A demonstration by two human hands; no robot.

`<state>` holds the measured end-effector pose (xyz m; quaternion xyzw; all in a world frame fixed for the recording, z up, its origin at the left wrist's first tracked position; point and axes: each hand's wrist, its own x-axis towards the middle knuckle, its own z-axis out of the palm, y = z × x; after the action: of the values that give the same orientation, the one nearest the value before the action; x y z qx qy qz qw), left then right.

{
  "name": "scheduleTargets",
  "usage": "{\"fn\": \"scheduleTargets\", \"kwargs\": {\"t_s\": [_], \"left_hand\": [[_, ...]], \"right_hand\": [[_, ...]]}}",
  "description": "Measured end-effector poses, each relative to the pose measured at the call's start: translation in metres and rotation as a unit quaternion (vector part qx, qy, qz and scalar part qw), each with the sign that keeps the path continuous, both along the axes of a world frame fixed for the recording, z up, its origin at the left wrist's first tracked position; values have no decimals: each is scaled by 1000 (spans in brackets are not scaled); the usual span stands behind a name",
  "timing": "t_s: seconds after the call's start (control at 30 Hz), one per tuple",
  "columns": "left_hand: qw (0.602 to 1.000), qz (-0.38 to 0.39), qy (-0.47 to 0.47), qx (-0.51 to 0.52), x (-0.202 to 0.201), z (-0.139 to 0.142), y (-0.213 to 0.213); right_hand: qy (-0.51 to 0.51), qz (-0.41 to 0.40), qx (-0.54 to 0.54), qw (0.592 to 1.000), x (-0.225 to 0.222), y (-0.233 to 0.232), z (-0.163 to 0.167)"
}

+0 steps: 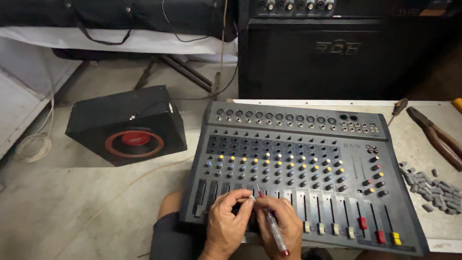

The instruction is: The person sits at a workbench and replaces the knobs on an audio mixing console. They pull old knobs off the fader and potentiometer shafts, pick new knobs one at a time from a pile on the bench, and press each one onto a shaft, occasionally using a small screwdriver-like tool to help seat or remove knobs.

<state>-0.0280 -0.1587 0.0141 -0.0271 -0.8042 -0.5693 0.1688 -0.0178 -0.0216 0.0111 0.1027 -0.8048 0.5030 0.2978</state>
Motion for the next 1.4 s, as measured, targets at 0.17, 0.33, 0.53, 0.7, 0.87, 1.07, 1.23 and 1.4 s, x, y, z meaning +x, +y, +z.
{"fn": "scheduleTargets", "kwargs": {"t_s": [0.17, 0.33, 0.53, 0.7, 0.87, 1.07, 1.23, 1.4], "left_hand": [[1000, 3, -14, -25, 0, -3, 2], [999, -6, 11, -33, -4, -6, 4], [999, -5, -14, -33, -4, -13, 5], [999, -13, -30, -42, -5, -5, 10], [999, -32, 24, -27, -11, 9, 29], [993, -101, -21, 53, -19, 10, 68], [991, -105, -24, 73, -25, 0, 84], [988, -110, -62, 85, -22, -2, 77]], "right_hand": [[-15, 5, 4, 1000, 1, 2, -1], [15, 7, 14, 1000, 0, 4, 2], [38, 17, 14, 999, 3, 6, 6], [50, 19, 20, 998, 5, 8, 14], [26, -29, -36, 999, 7, 14, 19], [6, -98, -57, 994, 9, 47, 10], [-34, -87, -139, 986, 4, 62, -7], [-149, -73, -302, 939, 3, 74, -24]]}}
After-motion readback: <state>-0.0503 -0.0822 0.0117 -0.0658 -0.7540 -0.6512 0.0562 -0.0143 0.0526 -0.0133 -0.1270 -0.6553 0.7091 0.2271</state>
